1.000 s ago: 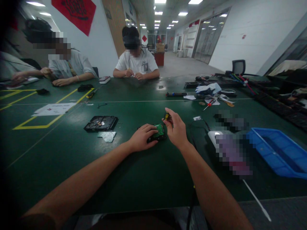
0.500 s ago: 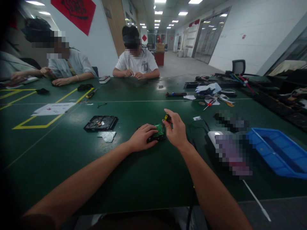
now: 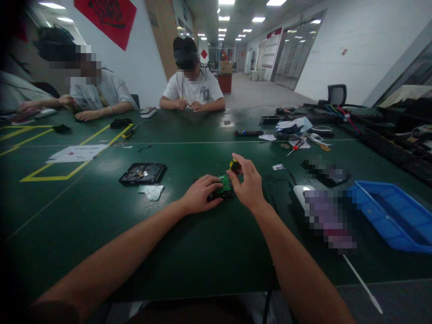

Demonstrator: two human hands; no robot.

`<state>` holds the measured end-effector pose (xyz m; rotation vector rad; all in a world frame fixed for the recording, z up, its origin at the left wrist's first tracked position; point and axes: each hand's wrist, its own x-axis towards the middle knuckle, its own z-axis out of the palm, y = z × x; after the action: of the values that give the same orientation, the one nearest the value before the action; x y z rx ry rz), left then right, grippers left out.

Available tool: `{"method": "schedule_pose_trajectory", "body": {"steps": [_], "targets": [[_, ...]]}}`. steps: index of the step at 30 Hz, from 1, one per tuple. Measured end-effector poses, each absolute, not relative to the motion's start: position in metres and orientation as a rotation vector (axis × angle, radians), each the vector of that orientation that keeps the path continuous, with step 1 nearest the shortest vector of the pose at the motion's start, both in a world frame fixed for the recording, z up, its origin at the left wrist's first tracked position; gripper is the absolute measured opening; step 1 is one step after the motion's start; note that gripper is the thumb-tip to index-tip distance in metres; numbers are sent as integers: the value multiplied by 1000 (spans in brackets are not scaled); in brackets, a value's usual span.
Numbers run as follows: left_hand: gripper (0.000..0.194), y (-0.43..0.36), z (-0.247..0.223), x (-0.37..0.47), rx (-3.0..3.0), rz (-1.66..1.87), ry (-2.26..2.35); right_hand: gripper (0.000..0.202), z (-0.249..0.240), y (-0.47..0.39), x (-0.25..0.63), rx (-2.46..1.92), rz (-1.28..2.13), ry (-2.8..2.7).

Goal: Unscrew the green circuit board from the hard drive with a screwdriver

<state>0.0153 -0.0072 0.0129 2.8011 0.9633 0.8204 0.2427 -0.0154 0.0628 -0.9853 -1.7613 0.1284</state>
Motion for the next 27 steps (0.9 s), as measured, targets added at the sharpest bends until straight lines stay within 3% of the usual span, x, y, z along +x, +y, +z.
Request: {"method": "schedule_pose_trajectory", "body": {"steps": [27], "targets": [[46, -8, 14, 15, 2777, 810, 972, 51, 62, -16, 244, -1023, 68, -1735]]}}
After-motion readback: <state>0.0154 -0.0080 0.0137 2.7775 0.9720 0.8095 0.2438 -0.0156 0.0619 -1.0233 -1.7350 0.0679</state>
